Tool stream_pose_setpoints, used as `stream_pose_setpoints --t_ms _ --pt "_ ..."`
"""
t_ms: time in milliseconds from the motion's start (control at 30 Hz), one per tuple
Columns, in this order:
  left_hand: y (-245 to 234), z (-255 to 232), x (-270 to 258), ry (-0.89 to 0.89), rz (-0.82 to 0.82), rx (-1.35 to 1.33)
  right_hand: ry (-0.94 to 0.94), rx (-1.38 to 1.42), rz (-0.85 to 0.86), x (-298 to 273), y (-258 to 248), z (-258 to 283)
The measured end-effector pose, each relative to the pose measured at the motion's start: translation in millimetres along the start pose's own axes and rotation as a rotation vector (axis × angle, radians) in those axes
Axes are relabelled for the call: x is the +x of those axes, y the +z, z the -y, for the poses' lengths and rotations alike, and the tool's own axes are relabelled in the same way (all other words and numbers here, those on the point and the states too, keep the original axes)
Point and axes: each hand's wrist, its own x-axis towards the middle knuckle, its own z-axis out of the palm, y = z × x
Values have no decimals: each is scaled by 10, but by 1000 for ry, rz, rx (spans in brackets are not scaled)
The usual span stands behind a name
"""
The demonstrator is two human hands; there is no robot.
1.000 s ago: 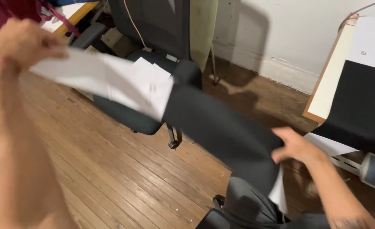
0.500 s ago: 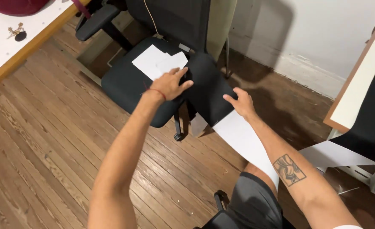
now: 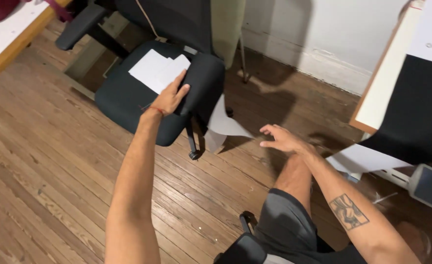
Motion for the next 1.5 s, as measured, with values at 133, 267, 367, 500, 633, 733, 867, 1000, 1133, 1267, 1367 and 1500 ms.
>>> stream_pose_setpoints --t_ms 133,267,367,500,633,733,867,1000,1133,1267,1367,1500 --pt "70 -49 -4 118 -218 272 -52 37 1 -599 28 -46" --pt "165 -337 -287 268 -536 424 -101 61 -84 -1015 -11 -111" --pt "319 -447 -523 401 -662 480 -53 140 -147 -1452 -72 -90" --pt "449 -660 -689 522 -713 483 -18 206 -153 -2188 -216 -9" --pt "1067 -217 -532 329 -707 417 103 508 -335 -2760 -67 -567" --pt "1597 67 -441 -34 -531 227 230 569 -462 -3134 -27 -635" --pt "2522 709 -263 -683 -116 -788 435 585 -530 -3490 101 -639" --pt "2857 728 15 -803 -277 -978 493 683 -575 -3606 277 -877" --pt "3069 828 320 -758 -568 -1188 551 723 -598 -3591 281 -839" --pt "3197 853 450 -670 -615 -1210 558 721 -594 -3513 331 -909" --pt "3506 703 153 -531 -377 -1014 580 714 -552 -3433 318 -879" --pt "3732 195 -346 -575 -61 -931 545 677 -512 -3268 370 -880"
